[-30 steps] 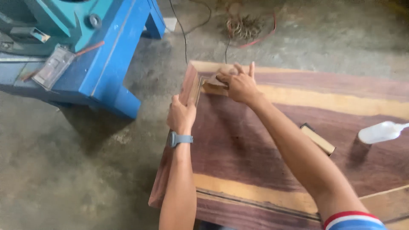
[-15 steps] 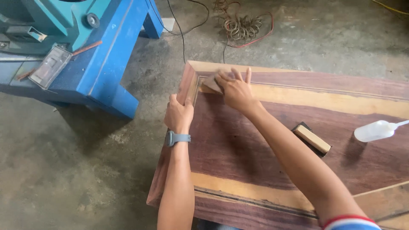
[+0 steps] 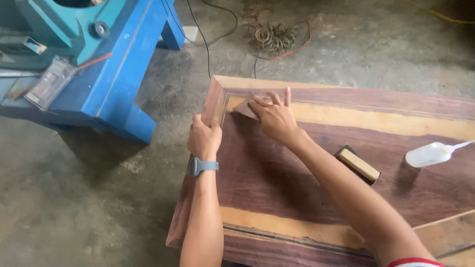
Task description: The person applies glue from a white bottle onto a wooden surface and then uses a small block to spread the glue along the edges and corners of the wood.
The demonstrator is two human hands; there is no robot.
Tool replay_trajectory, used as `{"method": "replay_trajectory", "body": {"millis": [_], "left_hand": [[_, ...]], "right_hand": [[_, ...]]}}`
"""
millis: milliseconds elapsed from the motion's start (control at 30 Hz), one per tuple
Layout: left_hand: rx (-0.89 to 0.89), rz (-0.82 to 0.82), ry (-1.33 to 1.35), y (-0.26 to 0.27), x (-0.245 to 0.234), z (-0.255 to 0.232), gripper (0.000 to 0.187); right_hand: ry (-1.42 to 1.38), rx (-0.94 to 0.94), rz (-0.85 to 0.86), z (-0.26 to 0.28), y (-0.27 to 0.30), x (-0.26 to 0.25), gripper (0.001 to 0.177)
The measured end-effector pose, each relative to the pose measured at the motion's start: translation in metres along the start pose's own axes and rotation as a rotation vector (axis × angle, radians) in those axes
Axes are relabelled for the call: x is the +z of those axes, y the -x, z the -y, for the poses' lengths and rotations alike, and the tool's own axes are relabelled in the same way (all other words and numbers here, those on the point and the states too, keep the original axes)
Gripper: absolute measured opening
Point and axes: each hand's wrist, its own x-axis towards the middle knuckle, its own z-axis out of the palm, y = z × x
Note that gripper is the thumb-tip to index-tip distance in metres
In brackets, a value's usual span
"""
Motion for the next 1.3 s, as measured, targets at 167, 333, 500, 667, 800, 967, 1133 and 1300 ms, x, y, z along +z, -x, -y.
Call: {"method": "replay_trajectory", "body": {"millis": [167,333,500,667,800,967,1133,1300], "left_hand": [[-0.005,-0.007,-0.021,0.002,0.003,0.0,0.054],[0.002,-0.003,0.001,0.001,0.0,-0.002,0.053],[-0.014,-0.021,-0.014,-0.004,0.004,-0.002,0.051],[-0.002,-0.037,0.028,0.001,0.003,0.0,0.052],[0.005,-0.04,0.071,0.006,-0.004,-0.002,0.047],[0.082,-0.059,0.033,0.002,0.003,0.007,0.051],[0.28,-0.352,0.13,0.011,0.013,0.017,0.044],[0.763,0.196,0.636,0.106,-0.007,-0.033,0.039]], "right_hand": [[-0.024,0.013,0.007,-0.009,-0.045,0.007,0.057],[-0.032,0.012,-0.044,-0.015,-0.048,0.016,0.056],[0.044,-0.002,-0.012,-0.005,0.009,-0.003,0.052],[0.032,-0.003,-0.069,-0.012,-0.07,0.018,0.044],[-0.018,-0.024,-0.009,-0.002,-0.04,0.003,0.043],[-0.099,-0.032,0.191,0.016,0.071,-0.076,0.049],[-0.881,0.159,0.017,0.01,0.17,-0.115,0.035],[-1.655,0.411,0.146,-0.032,0.204,-0.038,0.039]]}}
